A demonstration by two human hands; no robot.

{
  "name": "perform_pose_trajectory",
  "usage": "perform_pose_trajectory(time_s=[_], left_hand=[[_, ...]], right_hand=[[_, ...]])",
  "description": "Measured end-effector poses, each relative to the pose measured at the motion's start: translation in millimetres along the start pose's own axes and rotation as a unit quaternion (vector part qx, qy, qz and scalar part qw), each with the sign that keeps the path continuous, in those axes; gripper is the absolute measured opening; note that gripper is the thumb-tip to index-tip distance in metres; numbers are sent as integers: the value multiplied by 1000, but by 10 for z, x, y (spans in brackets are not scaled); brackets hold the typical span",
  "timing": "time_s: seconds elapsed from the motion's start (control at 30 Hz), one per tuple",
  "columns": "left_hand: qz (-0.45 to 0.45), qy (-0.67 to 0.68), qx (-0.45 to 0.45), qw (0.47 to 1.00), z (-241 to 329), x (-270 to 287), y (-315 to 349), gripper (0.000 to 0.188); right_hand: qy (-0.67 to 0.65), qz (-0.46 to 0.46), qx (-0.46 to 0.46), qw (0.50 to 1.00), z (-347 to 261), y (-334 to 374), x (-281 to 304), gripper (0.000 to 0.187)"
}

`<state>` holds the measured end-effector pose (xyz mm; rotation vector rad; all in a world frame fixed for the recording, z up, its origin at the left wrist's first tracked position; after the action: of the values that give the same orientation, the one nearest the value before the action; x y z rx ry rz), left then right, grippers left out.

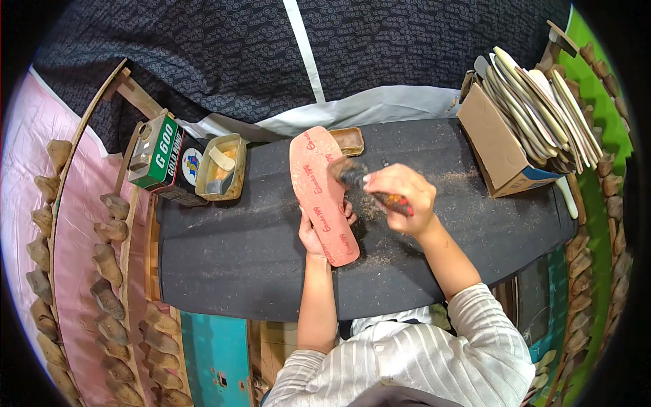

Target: Applying adhesive to shoe soles using a brush.

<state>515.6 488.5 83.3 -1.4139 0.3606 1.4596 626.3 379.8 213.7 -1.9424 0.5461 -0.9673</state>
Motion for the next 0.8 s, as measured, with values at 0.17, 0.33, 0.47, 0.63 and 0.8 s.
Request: perform_pose_trajectory(time_s=[0.17,0.33,0.47,0.63,0.8], left_hand=[[17,4,13,1000,-10,-18,17,66],[29,-11,18,999,-17,-27,16,67],[53,-27,-25,998,49,-12,-4,64],[207,-130,-89,966,103,-53,-73,61],[12,-65,-51,997,95,14,-26,62]], right_hand=[[44,59,-14,997,53,-82,102,32],[41,36,2,999,4,-118,41,32],[-19,-15,-49,999,-18,46,-121,33],[-92,-64,-69,991,-51,260,-241,34],[-35,-7,-49,998,-23,28,-197,33]])
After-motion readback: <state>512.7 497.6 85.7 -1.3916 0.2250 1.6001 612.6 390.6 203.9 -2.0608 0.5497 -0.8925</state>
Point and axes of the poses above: each hand's wrist, its own y-axis away from the middle knuckle, its own x-axis out of the back of the hand, z = x × y, the point moved 3 cm from there along -y, towards the middle knuckle, and after that the axes turned 9 degrees about -z, right-handed, at the moved point
